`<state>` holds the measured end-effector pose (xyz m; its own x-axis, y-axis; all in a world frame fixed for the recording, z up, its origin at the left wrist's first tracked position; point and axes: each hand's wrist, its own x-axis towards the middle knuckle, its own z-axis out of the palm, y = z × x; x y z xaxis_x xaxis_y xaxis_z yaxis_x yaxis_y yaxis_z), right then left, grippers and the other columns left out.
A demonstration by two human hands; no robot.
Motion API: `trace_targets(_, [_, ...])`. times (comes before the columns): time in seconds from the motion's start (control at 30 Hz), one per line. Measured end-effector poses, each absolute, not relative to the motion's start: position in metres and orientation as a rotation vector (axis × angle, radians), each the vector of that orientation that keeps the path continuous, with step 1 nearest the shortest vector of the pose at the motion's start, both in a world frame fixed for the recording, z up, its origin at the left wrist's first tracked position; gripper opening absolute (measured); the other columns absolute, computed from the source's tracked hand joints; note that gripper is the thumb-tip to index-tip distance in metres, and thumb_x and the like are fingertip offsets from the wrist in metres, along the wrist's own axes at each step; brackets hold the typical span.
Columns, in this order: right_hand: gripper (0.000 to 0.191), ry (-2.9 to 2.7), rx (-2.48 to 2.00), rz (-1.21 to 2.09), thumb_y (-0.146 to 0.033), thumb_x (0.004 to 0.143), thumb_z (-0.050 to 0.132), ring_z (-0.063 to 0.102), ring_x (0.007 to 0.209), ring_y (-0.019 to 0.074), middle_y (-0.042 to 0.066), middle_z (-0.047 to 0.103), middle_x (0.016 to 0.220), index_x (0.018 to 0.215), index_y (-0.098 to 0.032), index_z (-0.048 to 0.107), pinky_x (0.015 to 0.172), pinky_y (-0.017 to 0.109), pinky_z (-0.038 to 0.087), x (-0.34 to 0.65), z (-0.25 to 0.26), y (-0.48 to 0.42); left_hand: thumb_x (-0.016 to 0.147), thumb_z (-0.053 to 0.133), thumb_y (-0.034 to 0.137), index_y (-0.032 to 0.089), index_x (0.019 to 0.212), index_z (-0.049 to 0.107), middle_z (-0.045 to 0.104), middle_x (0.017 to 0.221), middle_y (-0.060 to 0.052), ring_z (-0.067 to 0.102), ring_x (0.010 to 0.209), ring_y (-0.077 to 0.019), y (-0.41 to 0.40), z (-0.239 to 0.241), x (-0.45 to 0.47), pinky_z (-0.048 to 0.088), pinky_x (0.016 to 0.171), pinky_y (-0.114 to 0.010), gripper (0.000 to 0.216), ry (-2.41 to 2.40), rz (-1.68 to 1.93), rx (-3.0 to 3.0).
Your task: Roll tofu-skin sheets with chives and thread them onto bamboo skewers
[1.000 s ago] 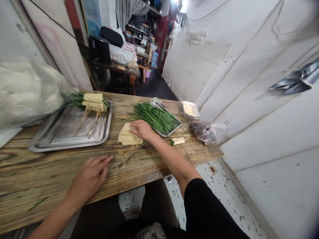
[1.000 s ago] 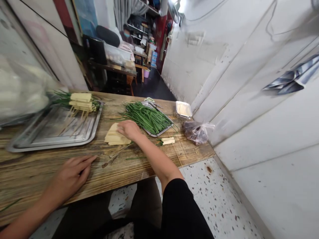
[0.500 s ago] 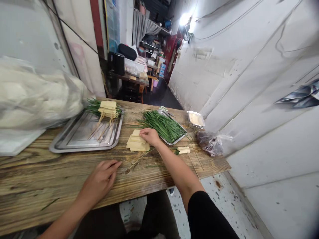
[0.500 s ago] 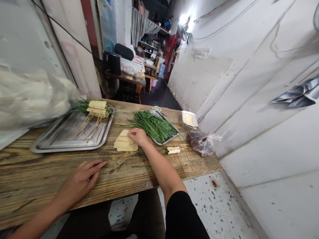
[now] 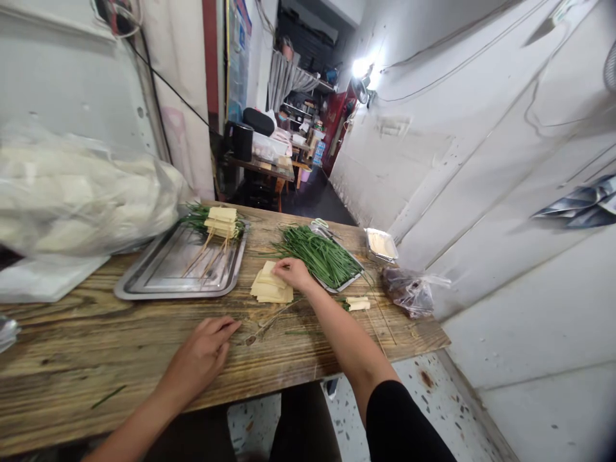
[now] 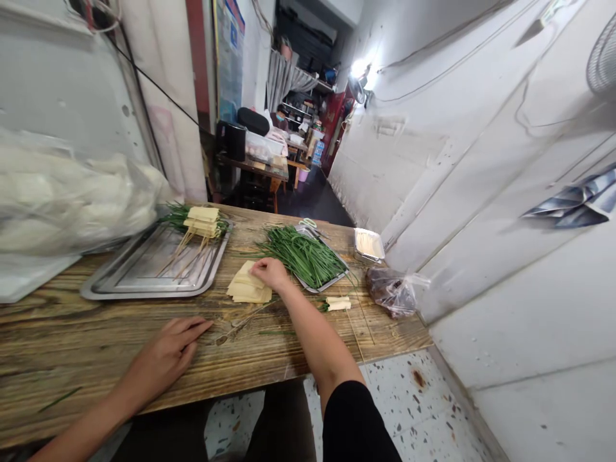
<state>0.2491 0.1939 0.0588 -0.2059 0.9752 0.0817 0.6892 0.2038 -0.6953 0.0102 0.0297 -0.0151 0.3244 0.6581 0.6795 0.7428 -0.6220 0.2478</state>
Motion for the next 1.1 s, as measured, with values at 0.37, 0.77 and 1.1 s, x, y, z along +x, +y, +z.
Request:
trace_targets(0.37, [0.024, -2.017, -1.5, 0.619, -0.012, 0.091, 0.066, 0.078, 0.102, 0.0182, 0.002, 0.085, 0.102, 0.079, -0.023, 0.084, 0.094, 0.024, 0.056, 0.249, 0.061, 0.191, 0.092, 0.045, 0.012, 0.02, 0.112, 0.081, 0.08, 0.108, -0.009, 0.074, 0.098, -0.0211, 0.03, -0.011, 0.012, 0.064, 0.087, -0.033, 0.041, -1.27, -1.165, -2.46])
trace_targets(0.77, [0.027, -1.962, -1.185, 0.294, -0.023, 0.102, 0.058, 0.074, 0.108, 0.0186, 0.006, 0.083, 0.11, 0.091, -0.023, 0.082, 0.103, 0.033, 0.053, 0.24, 0.083, 0.131, 0.101, 0.048, 0.023, 0.024, 0.155, 0.053, 0.072, 0.133, -0.013, 0.07, 0.117, -0.0285, 0.022, -0.002, 0.008, 0.059, 0.104, -0.046, 0.054, -1.538, -1.453, -2.095])
trace_targets(1.1, [0.022, -2.506, -1.089, 0.127, -0.034, 0.104, 0.057, 0.069, 0.117, 0.0182, 0.004, 0.077, 0.13, 0.107, -0.031, 0.078, 0.103, 0.029, 0.05, 0.265, 0.042, 0.009, 0.102, 0.051, 0.032, 0.026, 0.121, 0.075, 0.081, 0.112, -0.007, 0.076, 0.104, -0.0246, 0.02, -0.001, 0.005, 0.061, 0.092, -0.036, 0.032, -0.903, -1.157, -2.579])
